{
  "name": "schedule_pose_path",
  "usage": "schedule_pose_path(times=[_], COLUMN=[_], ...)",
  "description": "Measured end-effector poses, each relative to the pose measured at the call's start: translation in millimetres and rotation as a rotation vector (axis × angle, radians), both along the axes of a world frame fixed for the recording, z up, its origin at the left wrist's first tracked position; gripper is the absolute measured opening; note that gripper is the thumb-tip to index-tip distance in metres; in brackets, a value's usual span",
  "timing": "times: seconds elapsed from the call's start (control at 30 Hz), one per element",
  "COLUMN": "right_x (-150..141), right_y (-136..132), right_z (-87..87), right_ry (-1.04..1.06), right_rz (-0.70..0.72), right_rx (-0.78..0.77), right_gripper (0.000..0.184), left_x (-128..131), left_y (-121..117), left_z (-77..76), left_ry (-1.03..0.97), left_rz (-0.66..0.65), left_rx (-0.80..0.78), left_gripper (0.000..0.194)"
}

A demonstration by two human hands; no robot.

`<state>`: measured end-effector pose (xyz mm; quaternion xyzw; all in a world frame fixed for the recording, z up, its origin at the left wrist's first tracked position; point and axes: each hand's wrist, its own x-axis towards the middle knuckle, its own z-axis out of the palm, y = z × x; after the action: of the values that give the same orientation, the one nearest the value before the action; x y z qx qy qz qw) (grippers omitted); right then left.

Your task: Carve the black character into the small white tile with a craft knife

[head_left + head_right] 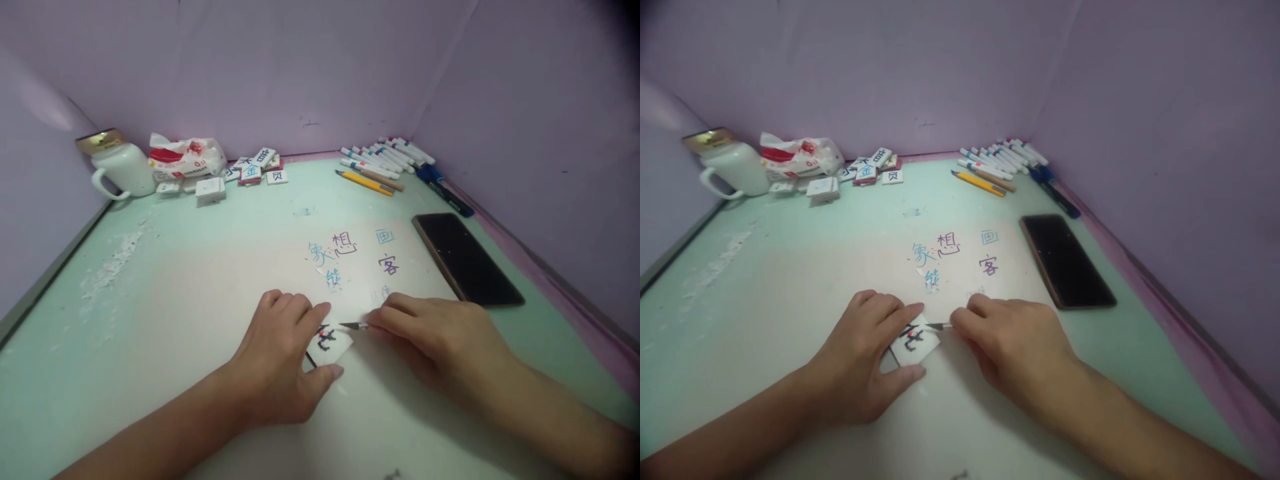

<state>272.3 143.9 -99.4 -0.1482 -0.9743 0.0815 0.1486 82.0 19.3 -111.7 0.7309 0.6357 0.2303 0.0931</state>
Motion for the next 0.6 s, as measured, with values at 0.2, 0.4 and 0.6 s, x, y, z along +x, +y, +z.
schedule_pose_path(times=[0.2, 0.4, 0.6], right_x=[-1.2, -1.0, -2.8], right_y=[-9.9, -9.8, -5.5], right_z=[-5.2, -7.7, -8.0], right_ry=[0.017, 0.017, 0.018], right_rz=[-0.046, -0.081, -0.052], right_rx=[-0.070, -0.061, -0.105], right_gripper=[0.021, 0.019, 0.021], left_x=[-1.6, -2.5, -2.9], left_y=[-0.1, 0.2, 0.4], left_z=[-0.2, -0.2, -0.1], left_ry=[0.005, -0.002, -0.018], left_rz=[-0.019, -0.023, -0.035], left_rx=[0.013, 0.009, 0.008], left_gripper=[0.050, 0.051, 0.050])
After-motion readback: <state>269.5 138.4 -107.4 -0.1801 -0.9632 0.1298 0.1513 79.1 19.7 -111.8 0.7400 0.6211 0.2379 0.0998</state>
